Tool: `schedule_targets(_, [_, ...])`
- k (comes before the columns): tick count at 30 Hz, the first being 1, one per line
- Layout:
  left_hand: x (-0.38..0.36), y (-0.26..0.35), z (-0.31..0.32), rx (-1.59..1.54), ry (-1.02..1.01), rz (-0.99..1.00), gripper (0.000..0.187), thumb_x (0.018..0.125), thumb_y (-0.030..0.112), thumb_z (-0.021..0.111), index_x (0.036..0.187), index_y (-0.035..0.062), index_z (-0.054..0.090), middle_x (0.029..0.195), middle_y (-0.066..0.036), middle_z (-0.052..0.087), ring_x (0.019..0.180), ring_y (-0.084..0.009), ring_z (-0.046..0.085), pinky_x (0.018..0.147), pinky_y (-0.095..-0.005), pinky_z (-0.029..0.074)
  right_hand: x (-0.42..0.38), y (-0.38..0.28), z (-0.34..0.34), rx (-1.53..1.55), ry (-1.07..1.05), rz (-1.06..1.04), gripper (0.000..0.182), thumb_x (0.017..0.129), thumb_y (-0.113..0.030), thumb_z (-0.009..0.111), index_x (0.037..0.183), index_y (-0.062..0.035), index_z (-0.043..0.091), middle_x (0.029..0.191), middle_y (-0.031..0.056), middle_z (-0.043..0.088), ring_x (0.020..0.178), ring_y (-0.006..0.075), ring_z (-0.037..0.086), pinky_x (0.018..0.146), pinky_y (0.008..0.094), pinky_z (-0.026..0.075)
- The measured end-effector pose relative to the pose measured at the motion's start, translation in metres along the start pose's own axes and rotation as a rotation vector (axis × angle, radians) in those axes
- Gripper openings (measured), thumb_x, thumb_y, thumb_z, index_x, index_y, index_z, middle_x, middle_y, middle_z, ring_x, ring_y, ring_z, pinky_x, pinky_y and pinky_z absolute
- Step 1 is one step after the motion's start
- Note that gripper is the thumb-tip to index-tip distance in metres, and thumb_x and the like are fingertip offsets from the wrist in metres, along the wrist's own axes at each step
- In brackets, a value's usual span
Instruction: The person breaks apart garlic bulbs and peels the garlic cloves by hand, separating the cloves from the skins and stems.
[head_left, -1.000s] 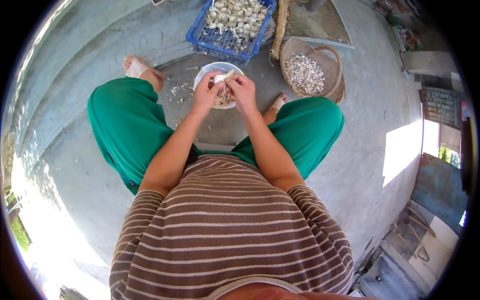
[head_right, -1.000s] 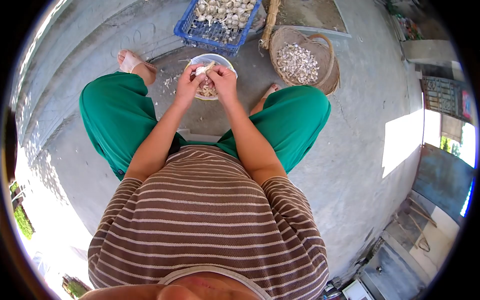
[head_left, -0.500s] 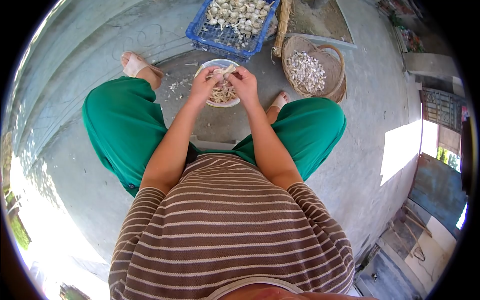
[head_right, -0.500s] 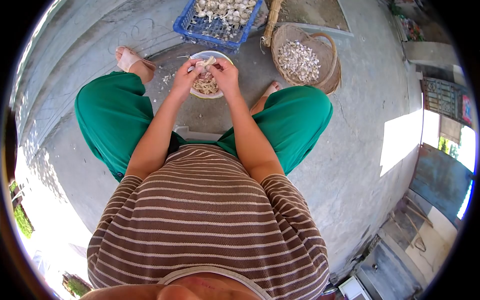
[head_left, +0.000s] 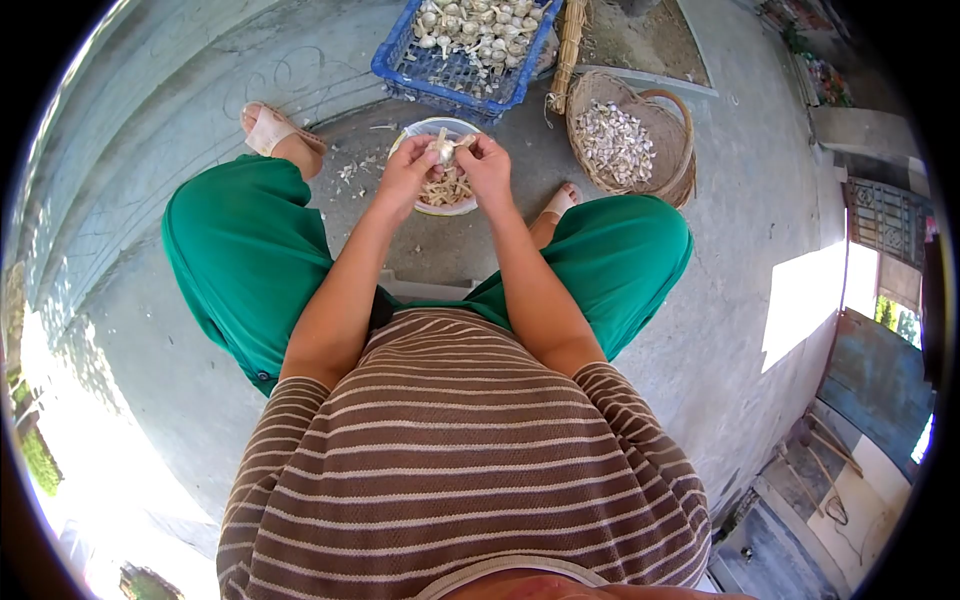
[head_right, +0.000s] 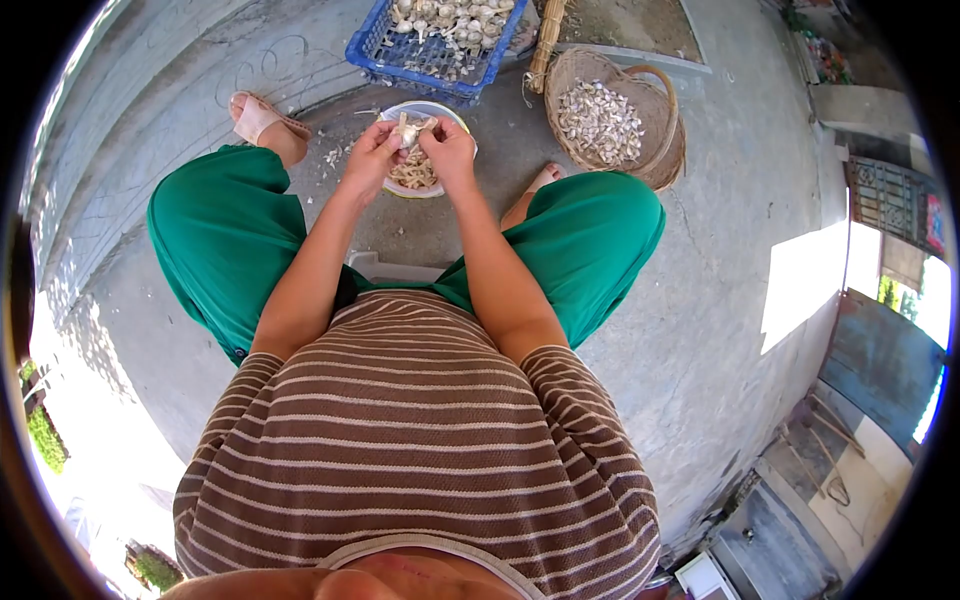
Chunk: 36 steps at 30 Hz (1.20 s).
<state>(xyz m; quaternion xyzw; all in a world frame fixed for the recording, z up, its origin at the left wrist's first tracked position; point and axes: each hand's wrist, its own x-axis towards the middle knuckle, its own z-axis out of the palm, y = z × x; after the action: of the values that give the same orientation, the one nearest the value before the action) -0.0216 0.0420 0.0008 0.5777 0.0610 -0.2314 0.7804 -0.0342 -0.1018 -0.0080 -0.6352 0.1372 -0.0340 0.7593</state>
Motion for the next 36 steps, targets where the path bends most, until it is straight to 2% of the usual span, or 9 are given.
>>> schedule_targets(8, [-0.004, 0.004, -0.002, -0.355, 0.006, -0.168, 0.026, 0.094, 0.010, 0.047, 0.117, -0.0005, 0.048, 0.098, -0.007, 0.056, 0.076, -0.0122, 0.053, 0.075, -0.0263, 0.049, 0.013, 0.062, -0.020, -0.623, 0.090, -0.129, 0.011, 0.079, -0.010, 0.062, 0.084, -0.0003, 0.063, 0.069, 0.0056, 0.062, 0.060, 0.0139, 0.057, 0.059, 0.0315, 0.049])
schedule_targets(10, [-0.003, 0.001, -0.007, -0.390, -0.043, -0.154, 0.025, 0.093, 0.009, 0.047, 0.116, 0.0000, 0.049, 0.099, -0.007, 0.056, 0.077, -0.0119, 0.053, 0.076, -0.0258, 0.048, 0.009, 0.061, -0.017, -0.811, 0.119, -0.572, 0.012, 0.081, -0.012, 0.061, 0.084, -0.0013, 0.063, 0.075, 0.0061, 0.063, 0.064, 0.0174, 0.058, 0.064, 0.0349, 0.049])
schedule_targets(14, [-0.001, -0.001, -0.007, -0.432, -0.089, -0.056, 0.026, 0.092, 0.006, 0.049, 0.117, 0.0022, 0.051, 0.101, -0.006, 0.056, 0.080, -0.0117, 0.051, 0.076, -0.0253, 0.047, 0.009, 0.034, -0.006, -0.162, 0.044, -0.194, 0.014, 0.085, -0.016, 0.061, 0.092, -0.0045, 0.064, 0.075, 0.0044, 0.060, 0.056, 0.0136, 0.054, 0.051, 0.0301, 0.044])
schedule_targets(16, [0.001, -0.010, -0.008, -0.322, -0.053, -0.013, 0.027, 0.091, 0.007, 0.051, 0.117, 0.0031, 0.052, 0.100, -0.005, 0.057, 0.081, -0.0120, 0.052, 0.076, -0.0258, 0.047, -0.005, -0.014, -0.003, 0.269, -0.225, 0.342, 0.020, 0.087, -0.021, 0.062, 0.099, -0.0055, 0.059, 0.072, 0.0014, 0.055, 0.050, 0.0081, 0.047, 0.042, 0.0230, 0.034])
schedule_targets(21, [-0.011, 0.000, 0.007, -0.053, 0.000, 0.092, 0.031, 0.088, 0.009, 0.056, 0.118, 0.0041, 0.053, 0.106, -0.006, 0.057, 0.089, -0.0134, 0.055, 0.080, -0.0270, 0.046, -0.009, -0.016, 0.009, 0.290, -0.245, 0.252, 0.026, 0.088, -0.026, 0.060, 0.097, -0.0041, 0.049, 0.069, -0.0001, 0.051, 0.044, 0.0042, 0.037, 0.038, 0.0175, 0.027])
schedule_targets(24, [-0.016, 0.001, 0.016, 0.122, 0.036, 0.177, 0.028, 0.089, 0.013, 0.055, 0.115, 0.0038, 0.055, 0.108, -0.007, 0.057, 0.096, -0.0134, 0.054, 0.084, -0.0279, 0.045, -0.009, 0.004, 0.017, 0.038, -0.086, 0.004, 0.020, 0.087, -0.020, 0.060, 0.090, -0.0033, 0.049, 0.073, 0.0038, 0.057, 0.052, 0.0110, 0.051, 0.045, 0.0274, 0.040])
schedule_targets(26, [-0.015, -0.006, 0.017, 0.526, 0.188, 0.568, 0.024, 0.093, 0.017, 0.051, 0.110, 0.0031, 0.059, 0.107, -0.007, 0.058, 0.091, -0.0134, 0.057, 0.078, -0.0279, 0.048, -0.011, 0.018, 0.019, -0.333, 0.077, -0.301, 0.015, 0.088, -0.016, 0.054, 0.086, -0.0031, 0.047, 0.069, 0.0104, 0.058, 0.055, 0.0208, 0.057, 0.052, 0.0357, 0.045])
schedule_targets(32, [-0.022, -0.003, 0.023, 0.283, 0.196, 0.283, 0.028, 0.097, 0.021, 0.043, 0.109, 0.0034, 0.061, 0.106, -0.006, 0.056, 0.072, -0.0102, 0.057, 0.060, -0.0242, 0.049, -0.022, -0.002, 0.028, -0.462, 0.187, -0.350, 0.013, 0.091, -0.016, 0.046, 0.084, -0.0052, 0.048, 0.065, 0.0171, 0.058, 0.058, 0.0316, 0.059, 0.054, 0.0410, 0.045])
schedule_targets(36, [-0.018, -0.006, 0.023, 0.072, 0.193, 0.228, 0.027, 0.096, 0.019, 0.044, 0.112, 0.0038, 0.059, 0.092, -0.002, 0.058, 0.067, -0.0075, 0.051, 0.061, -0.0219, 0.045, -0.019, 0.005, 0.025, -0.437, 0.183, -0.295, 0.013, 0.091, -0.015, 0.048, 0.085, -0.0038, 0.050, 0.068, 0.0160, 0.060, 0.061, 0.0308, 0.060, 0.058, 0.0401, 0.046])
